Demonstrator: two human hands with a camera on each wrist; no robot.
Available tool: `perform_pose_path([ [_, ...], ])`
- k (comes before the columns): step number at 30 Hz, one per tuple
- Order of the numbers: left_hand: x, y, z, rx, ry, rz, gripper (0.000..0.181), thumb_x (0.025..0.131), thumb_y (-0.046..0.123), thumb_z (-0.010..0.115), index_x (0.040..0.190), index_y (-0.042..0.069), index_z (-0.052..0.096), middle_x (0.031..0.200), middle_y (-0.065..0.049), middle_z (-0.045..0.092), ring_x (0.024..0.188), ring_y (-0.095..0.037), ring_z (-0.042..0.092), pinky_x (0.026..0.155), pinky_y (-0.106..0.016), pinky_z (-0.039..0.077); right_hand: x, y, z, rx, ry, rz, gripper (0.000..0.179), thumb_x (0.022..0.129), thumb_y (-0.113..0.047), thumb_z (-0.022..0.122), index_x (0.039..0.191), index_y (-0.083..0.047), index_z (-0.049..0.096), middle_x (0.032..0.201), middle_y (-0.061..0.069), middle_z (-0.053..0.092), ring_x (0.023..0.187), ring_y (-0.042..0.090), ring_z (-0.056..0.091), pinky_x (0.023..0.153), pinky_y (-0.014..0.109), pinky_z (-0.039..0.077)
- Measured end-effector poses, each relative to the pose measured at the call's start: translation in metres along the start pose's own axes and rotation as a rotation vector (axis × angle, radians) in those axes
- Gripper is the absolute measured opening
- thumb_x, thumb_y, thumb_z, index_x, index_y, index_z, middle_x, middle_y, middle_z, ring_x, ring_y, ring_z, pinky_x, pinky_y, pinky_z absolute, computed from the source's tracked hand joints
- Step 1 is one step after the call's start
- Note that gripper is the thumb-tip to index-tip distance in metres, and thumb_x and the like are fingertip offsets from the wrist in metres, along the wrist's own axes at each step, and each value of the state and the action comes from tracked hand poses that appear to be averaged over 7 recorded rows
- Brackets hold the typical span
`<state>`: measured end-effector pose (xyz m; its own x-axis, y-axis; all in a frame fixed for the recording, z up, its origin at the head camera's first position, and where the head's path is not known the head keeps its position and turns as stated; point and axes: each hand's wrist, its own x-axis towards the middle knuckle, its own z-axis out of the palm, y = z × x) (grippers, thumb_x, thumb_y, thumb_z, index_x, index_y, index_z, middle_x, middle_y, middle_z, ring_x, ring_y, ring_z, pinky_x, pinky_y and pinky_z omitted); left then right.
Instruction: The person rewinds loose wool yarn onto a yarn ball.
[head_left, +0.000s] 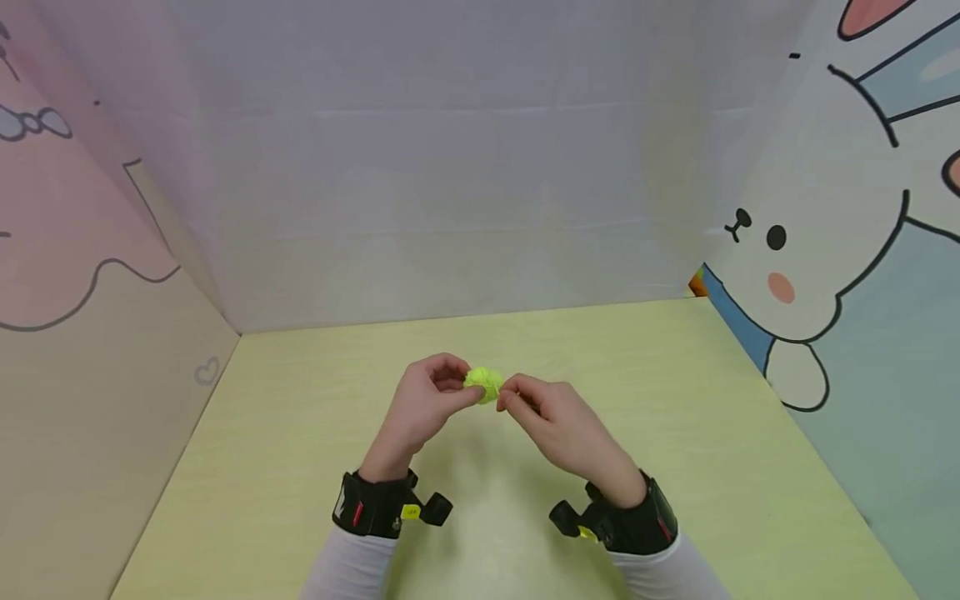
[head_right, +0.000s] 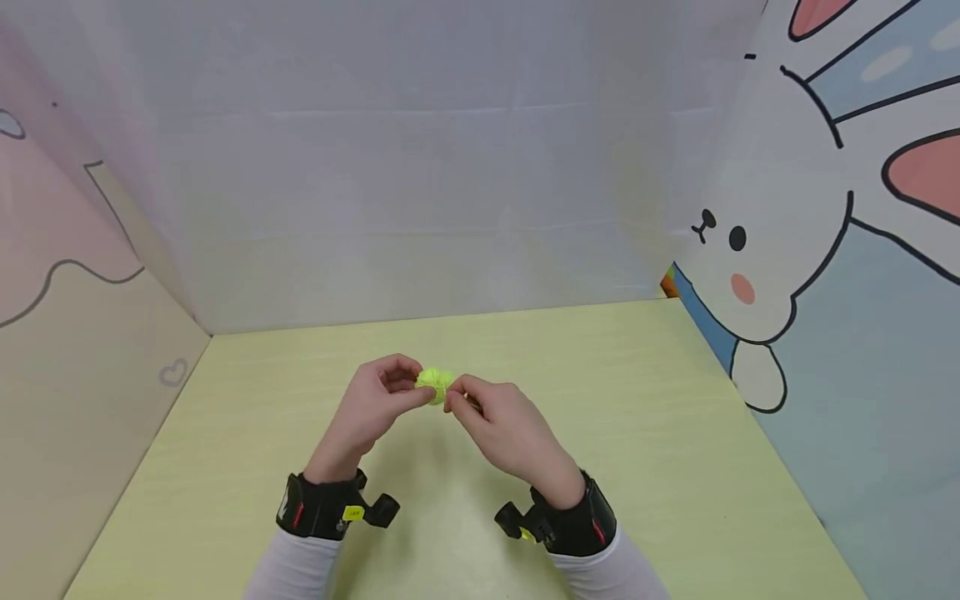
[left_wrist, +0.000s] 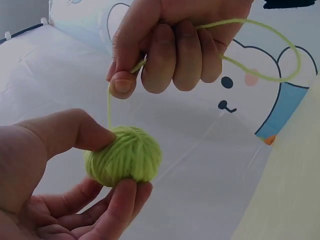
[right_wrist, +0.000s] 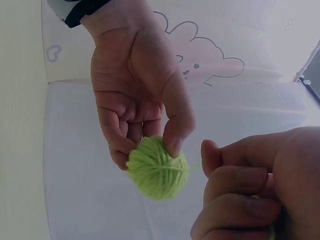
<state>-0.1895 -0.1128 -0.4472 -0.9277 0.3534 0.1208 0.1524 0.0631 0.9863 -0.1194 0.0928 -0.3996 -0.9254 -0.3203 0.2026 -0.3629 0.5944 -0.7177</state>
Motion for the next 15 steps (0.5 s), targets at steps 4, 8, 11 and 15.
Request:
perform_pose_path([
  [4, 0.001, 0.000, -0.001, -0.148, 0.073, 0.007, 0.028, 0.084, 0.011, 0.077, 0.104, -0.001, 0.063, 0.095, -0.016, 0.065, 0.084, -0.027, 0.066, 0.077, -0.038, 0.059, 0.000, 0.000, 0.004, -0.030, -0.026, -0.008, 0.017, 0.105, -0.022, 0.051, 0.095, -0.025, 0.064, 0.062, -0.008, 0.048, 0.049, 0.009, 0.036, 0.050, 0.025, 0.033],
  [8, 0.000, 0.005, -0.002, -0.282, 0.089, 0.027, 0.028, 0.087, 0.006, 0.072, 0.109, -0.005, 0.059, 0.097, -0.015, 0.065, 0.086, -0.027, 0.065, 0.079, -0.035, 0.059, 0.002, 0.000, 0.007, -0.035, -0.055, -0.010, 0.019, 0.104, -0.021, 0.050, 0.094, -0.028, 0.064, 0.065, -0.009, 0.052, 0.052, 0.009, 0.038, 0.053, 0.027, 0.037],
  [11, -0.001, 0.008, -0.003, -0.366, 0.065, 0.037, 0.025, 0.090, 0.004, 0.068, 0.111, -0.006, 0.057, 0.098, -0.011, 0.066, 0.089, -0.026, 0.065, 0.082, -0.033, 0.058, 0.004, 0.002, 0.009, -0.011, -0.082, -0.007, 0.020, 0.104, -0.020, 0.049, 0.094, -0.029, 0.064, 0.066, -0.008, 0.051, 0.054, 0.010, 0.038, 0.055, 0.028, 0.039],
  [15, -0.003, 0.011, -0.004, -0.447, -0.034, 0.025, 0.020, 0.092, 0.003, 0.064, 0.109, -0.004, 0.056, 0.098, -0.008, 0.067, 0.091, -0.023, 0.065, 0.083, -0.032, 0.057, 0.007, 0.007, 0.012, 0.039, -0.110, 0.014, 0.020, 0.105, -0.022, 0.049, 0.093, -0.028, 0.064, 0.067, -0.006, 0.048, 0.057, 0.011, 0.039, 0.058, 0.029, 0.039],
])
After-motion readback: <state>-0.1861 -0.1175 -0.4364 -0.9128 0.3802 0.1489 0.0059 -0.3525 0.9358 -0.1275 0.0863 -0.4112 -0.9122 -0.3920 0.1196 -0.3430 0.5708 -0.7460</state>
